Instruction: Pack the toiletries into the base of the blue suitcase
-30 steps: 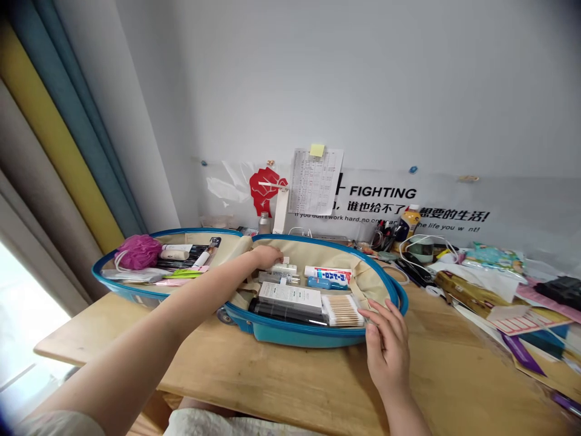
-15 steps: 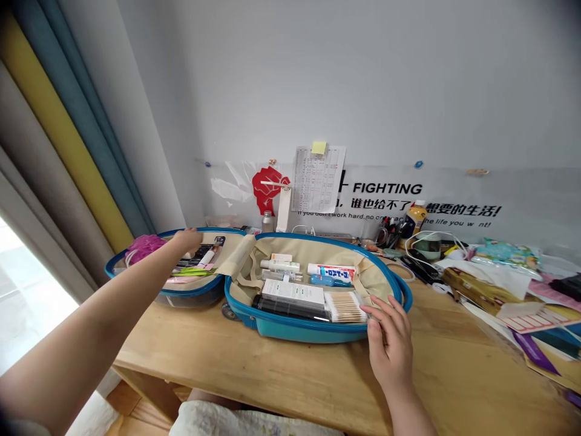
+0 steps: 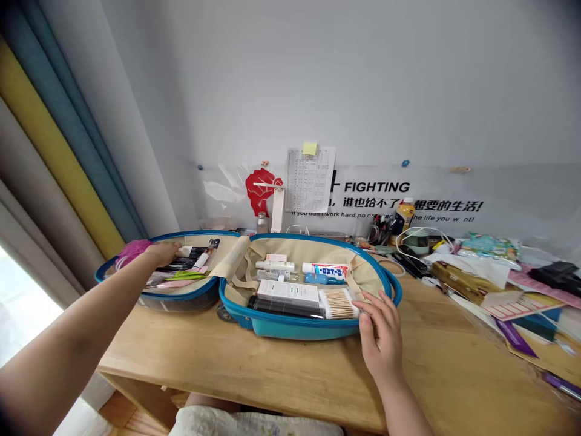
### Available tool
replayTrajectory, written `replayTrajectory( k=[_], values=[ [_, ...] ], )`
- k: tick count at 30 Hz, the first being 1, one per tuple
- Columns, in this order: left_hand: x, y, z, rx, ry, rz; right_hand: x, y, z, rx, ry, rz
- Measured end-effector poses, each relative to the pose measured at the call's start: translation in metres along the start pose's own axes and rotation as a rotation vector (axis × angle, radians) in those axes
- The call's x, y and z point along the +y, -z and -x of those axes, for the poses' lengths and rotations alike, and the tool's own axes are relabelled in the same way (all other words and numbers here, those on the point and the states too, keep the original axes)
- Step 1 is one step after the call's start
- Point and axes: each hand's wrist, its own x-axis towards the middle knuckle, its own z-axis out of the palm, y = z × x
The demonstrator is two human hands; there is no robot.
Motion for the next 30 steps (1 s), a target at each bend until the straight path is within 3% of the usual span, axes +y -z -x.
replayTrajectory(
  k=[4, 7, 9, 12, 14, 17, 22, 30],
  values=[
    [0.024, 0.035, -0.012, 0.111, -0.075, 0.045, 0.0, -0.001, 0.0, 0.012, 0.013, -0.002],
    [0.065, 0.064, -0.014, 0.199, -0.235, 0.123, 0.001, -0.001, 0.0, 0.022, 0.029, 0.005],
    [0.101, 0.079, -0.009, 0.224, -0.455, 0.235, 0.001, -0.001, 0.0, 0.022, 0.04, 0.01],
    [0.156, 0.085, 0.005, 0.078, -0.671, 0.316, 0.0, -0.001, 0.0, 0.024, 0.051, 0.015],
    [0.186, 0.081, 0.013, -0.042, -0.688, 0.333, 0.0, -0.001, 0.0, 0.019, 0.049, 0.016],
    [0.215, 0.066, 0.018, -0.124, -0.657, 0.322, 0.001, -0.001, 0.0, 0.006, 0.039, 0.016],
    [0.229, 0.047, 0.017, -0.191, -0.63, 0.307, 0.003, -0.001, 0.002, 0.01, 0.021, 0.006],
    [0.227, 0.039, 0.016, -0.244, -0.656, 0.319, 0.001, -0.001, 0.001, 0.009, -0.002, 0.011]
  ],
)
